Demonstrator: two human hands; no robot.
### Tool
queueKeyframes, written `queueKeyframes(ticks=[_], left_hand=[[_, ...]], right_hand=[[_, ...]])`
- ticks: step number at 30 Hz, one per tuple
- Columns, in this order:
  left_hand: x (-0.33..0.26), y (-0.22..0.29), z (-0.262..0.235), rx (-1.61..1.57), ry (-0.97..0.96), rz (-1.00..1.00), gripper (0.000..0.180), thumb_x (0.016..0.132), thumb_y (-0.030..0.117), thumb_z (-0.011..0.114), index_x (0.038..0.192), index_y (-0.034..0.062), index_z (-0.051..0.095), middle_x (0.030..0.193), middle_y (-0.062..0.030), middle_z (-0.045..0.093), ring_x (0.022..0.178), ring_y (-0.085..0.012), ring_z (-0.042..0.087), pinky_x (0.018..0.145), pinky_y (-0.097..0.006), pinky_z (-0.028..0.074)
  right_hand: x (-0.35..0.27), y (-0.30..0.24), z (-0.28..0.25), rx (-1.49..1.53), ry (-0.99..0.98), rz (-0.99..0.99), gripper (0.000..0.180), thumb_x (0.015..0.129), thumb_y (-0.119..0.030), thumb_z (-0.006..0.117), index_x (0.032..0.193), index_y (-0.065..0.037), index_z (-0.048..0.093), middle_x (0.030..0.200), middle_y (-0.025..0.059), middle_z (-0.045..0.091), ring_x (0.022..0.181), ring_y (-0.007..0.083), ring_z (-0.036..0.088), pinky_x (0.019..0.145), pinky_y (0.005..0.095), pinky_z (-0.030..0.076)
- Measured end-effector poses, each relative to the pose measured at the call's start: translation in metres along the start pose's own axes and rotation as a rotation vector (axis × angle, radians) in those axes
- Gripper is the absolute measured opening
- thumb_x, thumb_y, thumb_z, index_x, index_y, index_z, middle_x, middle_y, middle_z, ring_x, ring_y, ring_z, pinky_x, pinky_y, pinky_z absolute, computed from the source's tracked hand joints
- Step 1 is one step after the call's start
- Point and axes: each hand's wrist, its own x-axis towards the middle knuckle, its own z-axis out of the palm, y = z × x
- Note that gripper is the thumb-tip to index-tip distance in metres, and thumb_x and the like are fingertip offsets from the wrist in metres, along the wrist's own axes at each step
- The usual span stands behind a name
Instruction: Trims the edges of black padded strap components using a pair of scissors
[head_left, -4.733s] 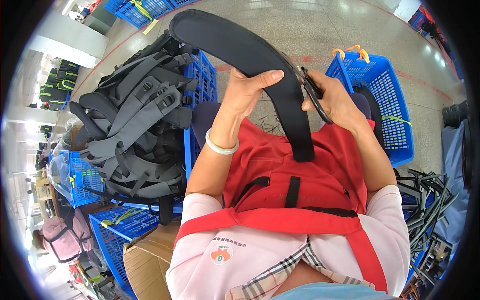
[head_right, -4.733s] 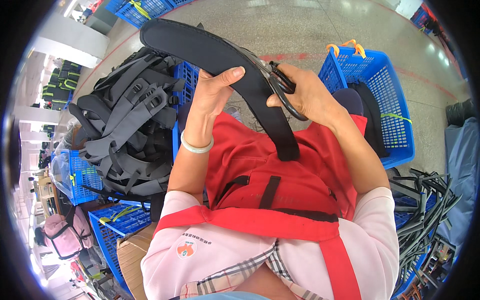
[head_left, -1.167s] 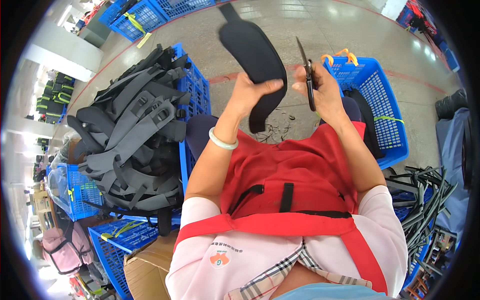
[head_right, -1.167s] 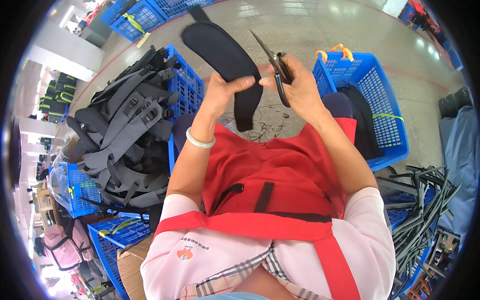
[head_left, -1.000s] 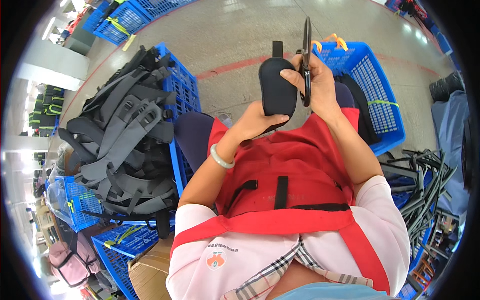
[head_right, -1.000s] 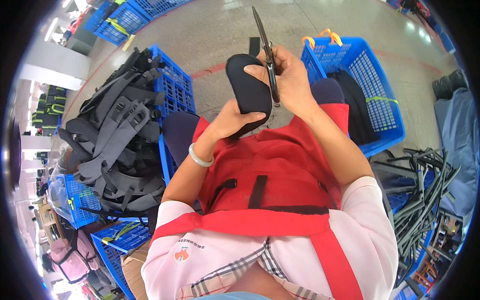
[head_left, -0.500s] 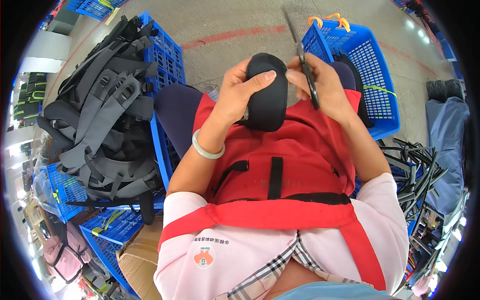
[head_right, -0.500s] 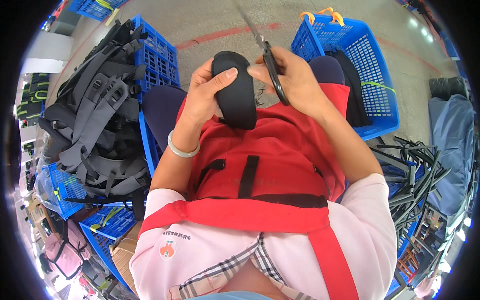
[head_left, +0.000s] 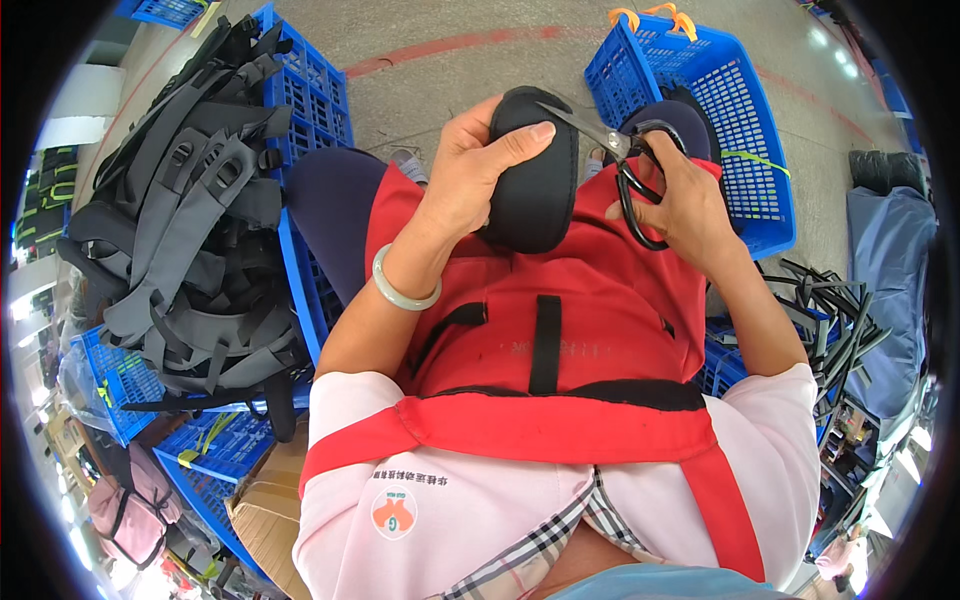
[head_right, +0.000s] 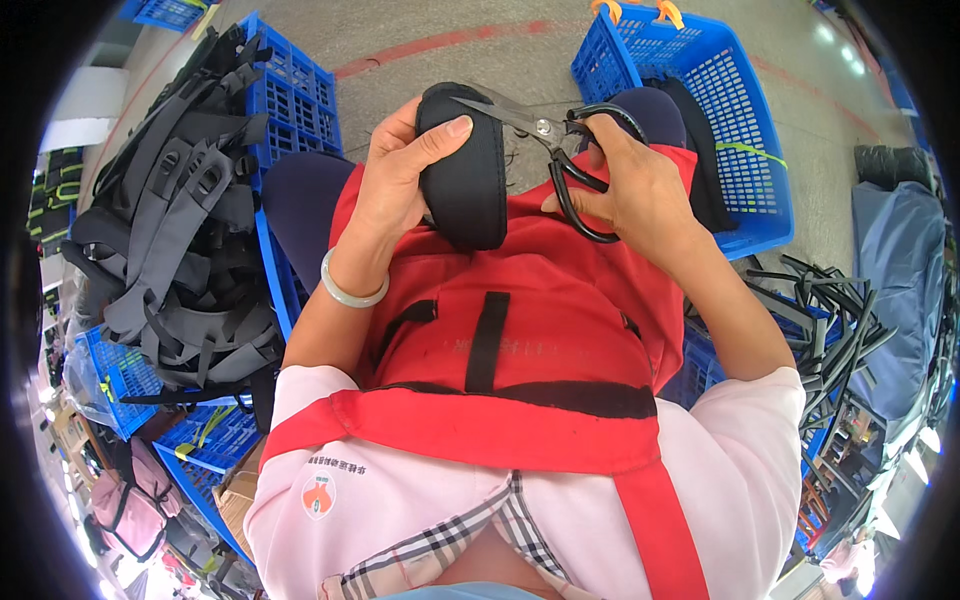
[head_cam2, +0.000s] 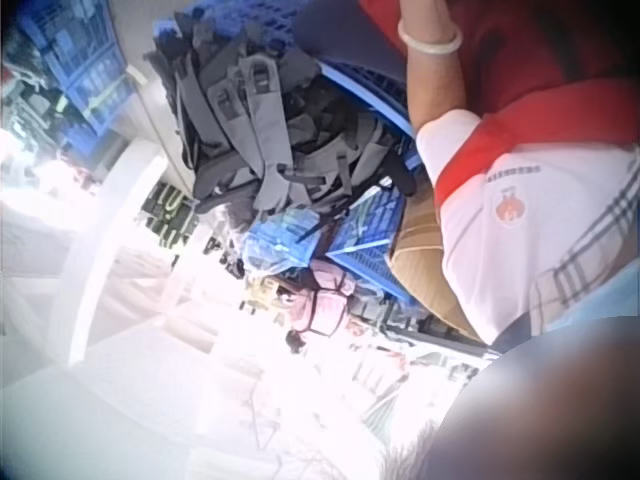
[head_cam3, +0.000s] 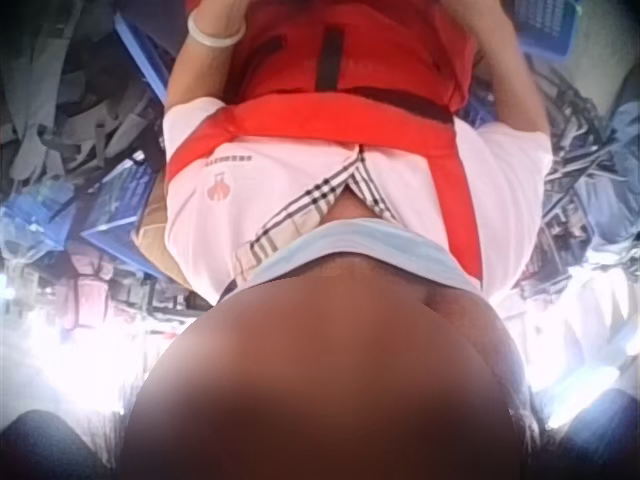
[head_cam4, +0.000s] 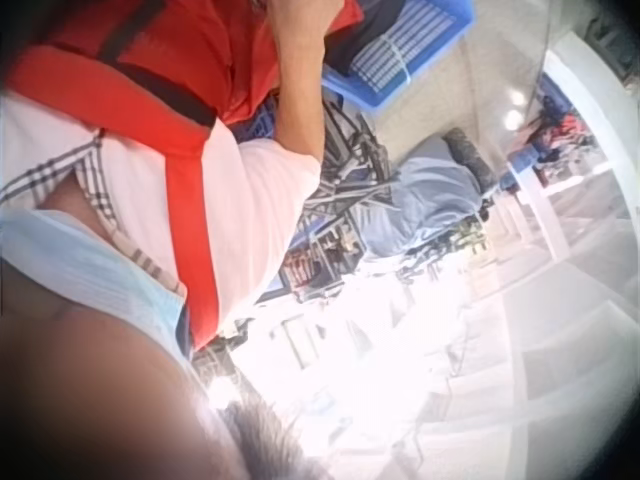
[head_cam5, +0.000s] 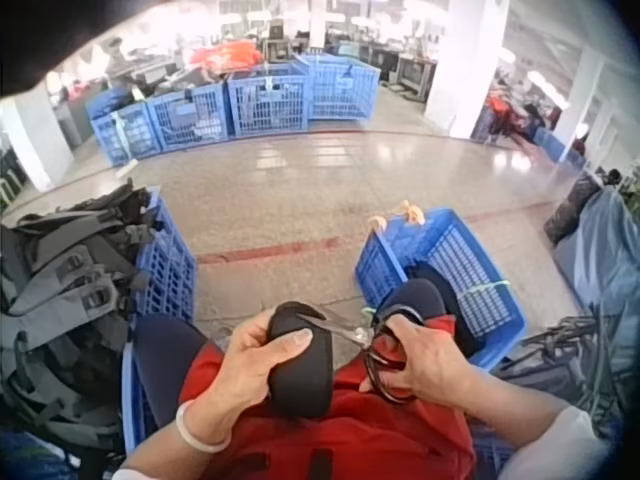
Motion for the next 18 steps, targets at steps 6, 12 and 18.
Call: queueKeyframes(ticks=[6, 12, 18], left_hand=[[-0.002, -0.001, -0.003, 0.006, -0.02, -0.006, 0.016, 0.086, 0.01, 0.068, 0.1, 0.001, 0.065, 0.088, -0.0037, 0.067, 0.074, -0.0098, 0.064, 0.065, -0.023, 0.052], [-0.003, 0.001, 0.002, 0.033, -0.044, -0.003, 0.017, 0.087, 0.01, 0.067, 0.101, 0.0005, 0.065, 0.088, -0.0046, 0.068, 0.075, -0.0104, 0.064, 0.065, -0.023, 0.052], [-0.004, 0.003, 0.002, 0.022, -0.098, -0.028, 0.018, 0.087, 0.01, 0.067, 0.102, 0.0004, 0.065, 0.09, -0.0053, 0.068, 0.077, -0.0109, 0.065, 0.066, -0.023, 0.053]], right_hand=[[-0.001, -0.001, -0.006, 0.141, -0.132, 0.095, 0.066, 0.067, -0.039, 0.082, 0.112, -0.002, 0.05, 0.08, 0.0201, 0.06, 0.078, 0.0406, 0.06, 0.067, 0.0431, 0.046], [-0.004, -0.004, -0.017, 0.013, -0.087, -0.019, 0.059, 0.071, -0.035, 0.08, 0.109, -0.001, 0.051, 0.079, 0.0194, 0.06, 0.076, 0.0393, 0.059, 0.066, 0.0416, 0.045], [-0.005, 0.002, -0.018, 0.179, -0.212, 0.092, 0.057, 0.071, -0.034, 0.08, 0.109, -0.003, 0.052, 0.07, 0.0153, 0.052, 0.064, 0.0306, 0.048, 0.061, 0.0373, 0.042]])
